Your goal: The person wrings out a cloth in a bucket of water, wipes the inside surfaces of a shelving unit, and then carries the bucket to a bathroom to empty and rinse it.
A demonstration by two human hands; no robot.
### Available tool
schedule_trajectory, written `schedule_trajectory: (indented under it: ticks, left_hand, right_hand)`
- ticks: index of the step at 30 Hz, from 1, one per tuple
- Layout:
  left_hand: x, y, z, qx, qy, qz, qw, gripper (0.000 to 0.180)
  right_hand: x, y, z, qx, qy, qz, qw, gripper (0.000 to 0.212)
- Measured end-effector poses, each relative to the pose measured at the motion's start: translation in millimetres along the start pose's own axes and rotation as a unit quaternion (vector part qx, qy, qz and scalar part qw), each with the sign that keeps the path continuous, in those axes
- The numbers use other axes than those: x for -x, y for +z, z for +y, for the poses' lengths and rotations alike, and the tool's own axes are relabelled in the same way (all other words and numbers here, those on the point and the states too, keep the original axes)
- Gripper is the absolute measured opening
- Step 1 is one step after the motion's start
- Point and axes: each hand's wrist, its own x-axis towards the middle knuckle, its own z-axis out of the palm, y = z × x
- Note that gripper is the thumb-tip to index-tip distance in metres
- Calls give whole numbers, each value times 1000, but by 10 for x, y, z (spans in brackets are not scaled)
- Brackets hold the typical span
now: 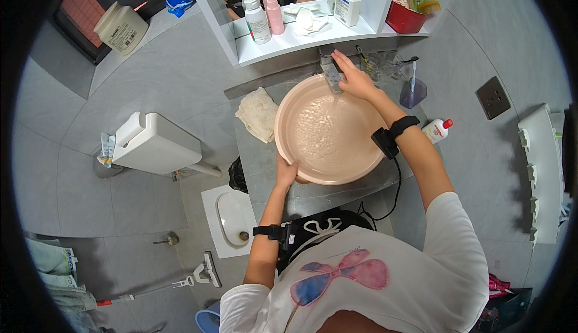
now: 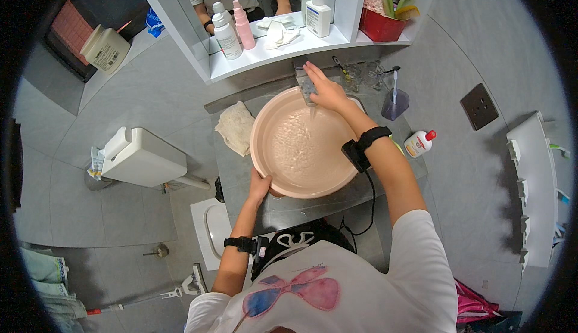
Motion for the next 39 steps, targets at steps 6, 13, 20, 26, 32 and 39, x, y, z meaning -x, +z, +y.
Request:
schedule_trajectory:
  ticks: [6,13,20,26,32,39]
  left_hand:
    - [-8,-17,-20,6,10,2,1000,50]
    - [10,-6,22,3,6,-1,1000,51]
    - [-1,-7,-9,-7,-7,-2,1000,52]
    - [16,6,125,27,-50,-2,998,53]
    - [-24,-58,171,11,-52,9,999,45]
    - [-108,38,359,-97,21,3,995,45]
  right_hand:
    - [-18,6,-13,-8,-4,-4,1000,76]
    - [-9,4,7,-18,-7,-5,1000,77]
    - [-1,20,-2,-18,-20,17,999,75]
    - [181,163,152,-23,-56,1,998,72]
    - [688,240,802,86,164,98,978,65]
    - [1065,611,1442,-269,239,127,924,40]
